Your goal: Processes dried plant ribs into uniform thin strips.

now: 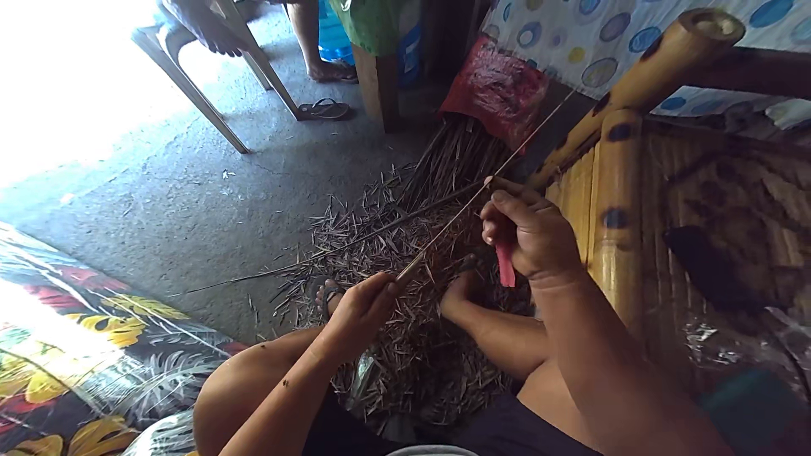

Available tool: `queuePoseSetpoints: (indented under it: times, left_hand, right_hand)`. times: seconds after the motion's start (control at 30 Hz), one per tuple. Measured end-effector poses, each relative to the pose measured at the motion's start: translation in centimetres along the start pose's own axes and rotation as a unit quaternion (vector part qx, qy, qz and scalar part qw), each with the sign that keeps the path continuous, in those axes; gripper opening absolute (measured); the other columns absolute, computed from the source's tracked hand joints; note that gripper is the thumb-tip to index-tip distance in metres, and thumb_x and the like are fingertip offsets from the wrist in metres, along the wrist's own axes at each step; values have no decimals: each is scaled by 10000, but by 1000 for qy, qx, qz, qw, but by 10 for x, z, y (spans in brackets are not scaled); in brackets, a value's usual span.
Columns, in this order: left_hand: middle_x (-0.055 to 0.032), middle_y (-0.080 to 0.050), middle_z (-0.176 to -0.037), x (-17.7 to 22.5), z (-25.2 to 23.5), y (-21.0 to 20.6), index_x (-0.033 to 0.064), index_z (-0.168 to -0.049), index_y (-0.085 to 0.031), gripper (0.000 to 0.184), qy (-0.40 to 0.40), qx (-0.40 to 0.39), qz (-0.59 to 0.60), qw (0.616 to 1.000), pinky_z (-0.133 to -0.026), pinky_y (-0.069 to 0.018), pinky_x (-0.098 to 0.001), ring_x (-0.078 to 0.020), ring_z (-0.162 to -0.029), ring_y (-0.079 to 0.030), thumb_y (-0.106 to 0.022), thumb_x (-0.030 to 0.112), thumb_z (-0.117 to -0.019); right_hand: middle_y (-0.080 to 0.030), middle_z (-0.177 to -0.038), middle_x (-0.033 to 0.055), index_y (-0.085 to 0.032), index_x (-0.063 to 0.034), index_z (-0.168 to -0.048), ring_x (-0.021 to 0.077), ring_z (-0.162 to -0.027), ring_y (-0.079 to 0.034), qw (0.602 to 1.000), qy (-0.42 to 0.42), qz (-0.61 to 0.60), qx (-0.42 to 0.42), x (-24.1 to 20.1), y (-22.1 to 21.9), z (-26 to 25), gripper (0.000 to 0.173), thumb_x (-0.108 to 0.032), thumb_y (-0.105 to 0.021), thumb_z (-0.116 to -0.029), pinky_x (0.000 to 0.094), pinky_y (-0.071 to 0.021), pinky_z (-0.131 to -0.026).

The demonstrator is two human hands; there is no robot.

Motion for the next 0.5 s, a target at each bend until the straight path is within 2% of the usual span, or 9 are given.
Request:
queuePoseSetpoints:
  times: [0.1,0.17,0.23,0.3,0.37,0.43,0.5]
  left_hand:
    - [50,-551,-724,1,-3,-1,95,-1115,-677,307,-14,18,-25,999,-543,-463,-219,-42,-585,-514,-440,290,-1102]
    - [47,-566,-736,3,-2,0,97,-1222,-659,316,-19,23,-12,999,-544,-480,-224,-47,-585,-525,-435,286,-1103]
    - [43,-575,-758,6,0,1,103,-1296,-636,321,-28,25,-1,999,-554,-491,-225,-52,-595,-533,-436,262,-1102]
    - [44,-570,-756,7,1,2,112,-1303,-642,317,-33,27,2,999,-547,-470,-224,-51,-592,-514,-442,252,-1101]
    - [51,-570,-754,7,0,3,111,-1292,-653,313,-37,26,4,999,-547,-464,-217,-40,-591,-510,-446,242,-1098]
    - [52,-587,-774,7,0,2,87,-1284,-652,301,-52,26,11,998,-557,-462,-202,-27,-604,-512,-484,242,-1088]
    - [30,-642,-825,6,1,2,61,-1268,-659,297,-58,26,18,998,-584,-489,-205,-32,-640,-552,-544,240,-1061]
  right_hand:
    - [-664,-773,63,-638,-62,-1300,115,-560,-601,996,-50,24,-68,18,-21,19,291,-117,-540,-1031,269,-551,-520]
    - [-696,-791,100,-689,-5,-1231,115,-579,-622,989,-95,26,-111,32,-37,29,245,-63,-609,-1006,244,-552,-535]
    - [-698,-787,78,-705,-12,-1207,90,-580,-615,991,-84,31,-104,29,-35,25,232,-70,-620,-998,220,-543,-534]
    - [-681,-792,52,-684,-37,-1230,87,-571,-593,997,-39,23,-67,18,-17,10,242,-114,-581,-1024,231,-534,-525]
    - [-677,-784,64,-675,-46,-1222,100,-546,-591,999,-10,7,-41,10,-8,3,231,-127,-557,-1042,244,-537,-494]
    - [-676,-773,68,-667,-53,-1239,112,-553,-602,997,-26,16,-69,15,-16,11,249,-133,-555,-1032,264,-549,-509]
    - [-686,-776,89,-681,-17,-1239,117,-571,-615,992,-72,19,-105,27,-31,23,253,-83,-586,-1014,255,-553,-531]
Point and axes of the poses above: each hand's wrist, its own z-axis away from the middle knuckle, its own y-axis out of the back of the hand, x = y × z, the point moved 5 cm from there along -z, towards the middle knuckle
